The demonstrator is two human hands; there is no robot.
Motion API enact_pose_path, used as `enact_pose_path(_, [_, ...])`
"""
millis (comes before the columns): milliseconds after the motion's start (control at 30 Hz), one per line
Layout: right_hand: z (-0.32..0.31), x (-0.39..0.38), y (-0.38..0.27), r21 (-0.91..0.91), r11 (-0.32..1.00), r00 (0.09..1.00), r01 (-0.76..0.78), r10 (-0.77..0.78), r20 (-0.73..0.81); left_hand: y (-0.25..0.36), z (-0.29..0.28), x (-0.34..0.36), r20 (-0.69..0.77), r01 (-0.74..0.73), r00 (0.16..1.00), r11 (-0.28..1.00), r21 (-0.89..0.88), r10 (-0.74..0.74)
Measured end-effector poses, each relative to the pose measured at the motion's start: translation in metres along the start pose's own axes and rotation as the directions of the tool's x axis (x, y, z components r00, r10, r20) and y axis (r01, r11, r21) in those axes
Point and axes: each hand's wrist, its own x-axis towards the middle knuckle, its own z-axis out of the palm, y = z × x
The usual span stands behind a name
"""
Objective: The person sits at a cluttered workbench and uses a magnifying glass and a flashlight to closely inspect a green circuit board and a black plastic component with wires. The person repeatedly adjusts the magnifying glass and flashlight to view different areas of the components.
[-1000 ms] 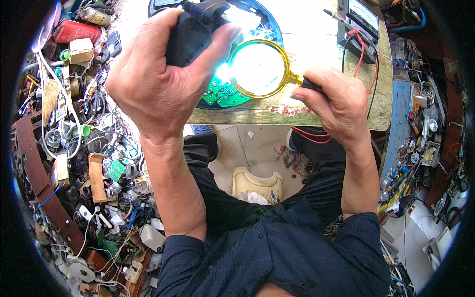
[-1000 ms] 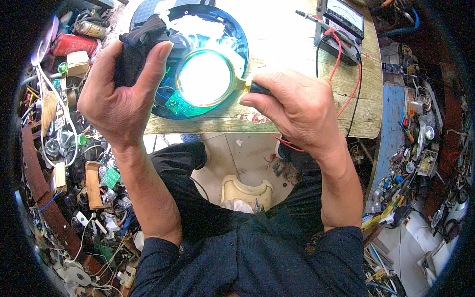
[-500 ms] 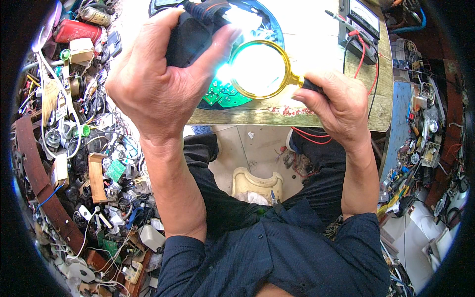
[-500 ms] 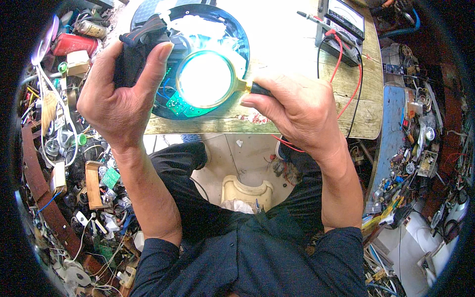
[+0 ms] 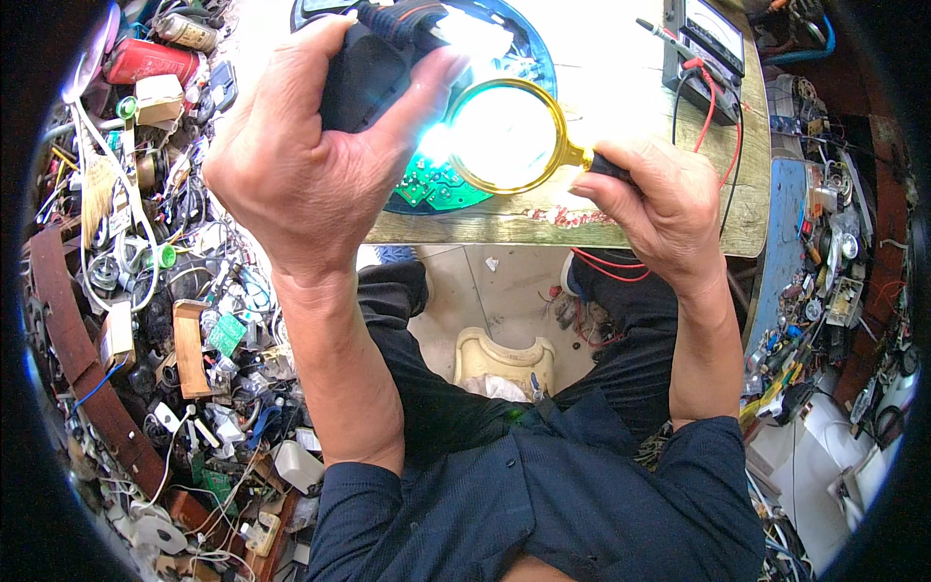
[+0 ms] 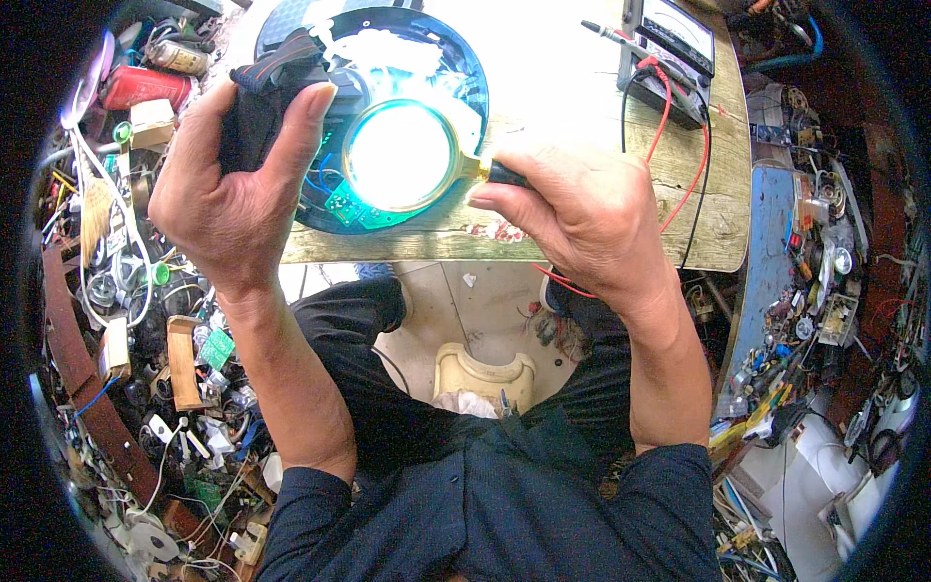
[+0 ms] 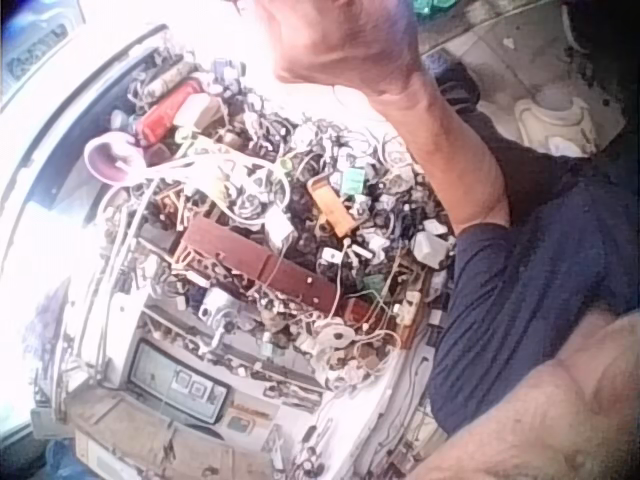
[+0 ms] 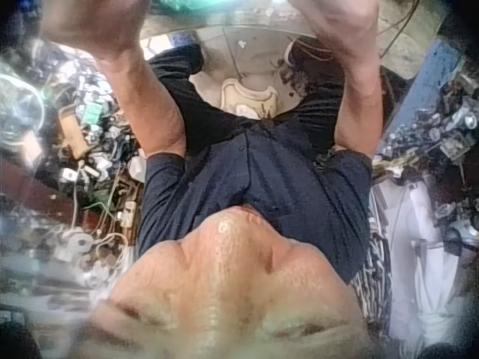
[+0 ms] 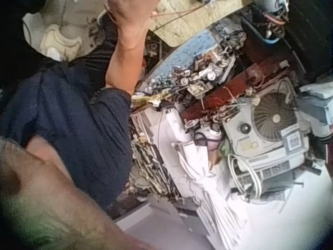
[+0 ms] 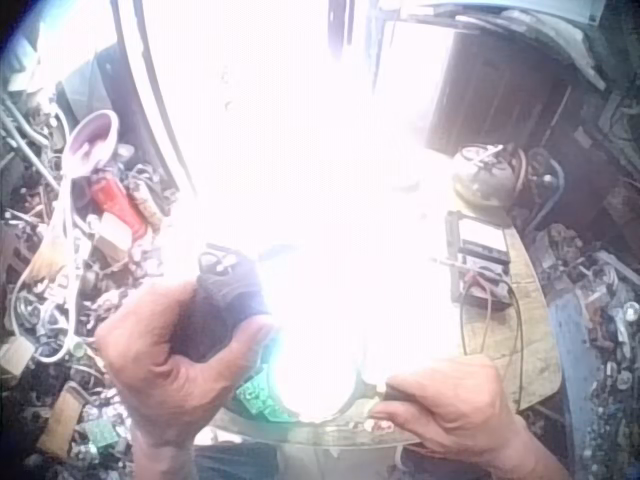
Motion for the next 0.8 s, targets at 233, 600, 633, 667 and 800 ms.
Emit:
enact_pose_path(233, [-0.0012,0.0006,-0.0008,-0.012,1.000,1.000,0.006,-0.006,0.003,0.0014,0.0005,-0.0001,0.017,0.018,1.000,1.000,-0.011,-0.018])
enact_pose_path(600, [-0.0005,0.0000,-0.0008,-0.005,1.000,1.000,0.008,-0.008,0.004,0.0021,-0.0013,0.0004,0.027,0.014,1.000,1.000,0.014,-0.014])
enact_pose_path(633, [-0.0006,-0.0002,-0.0010,-0.005,1.000,1.000,0.006,-0.006,0.005,0.0021,-0.0017,0.0004,0.030,0.015,0.999,1.000,0.014,-0.016])
enact_pose_path(667, [-0.0006,-0.0003,-0.0011,-0.005,1.000,1.000,0.004,-0.004,0.006,0.0019,-0.0021,0.0003,0.033,0.017,0.999,1.000,0.015,-0.017])
enact_pose_path(800, [0.0000,-0.0007,-0.0001,-0.003,1.000,1.000,0.020,-0.020,-0.003,0.0016,-0.0020,0.0001,0.023,0.001,1.000,1.000,0.023,-0.002])
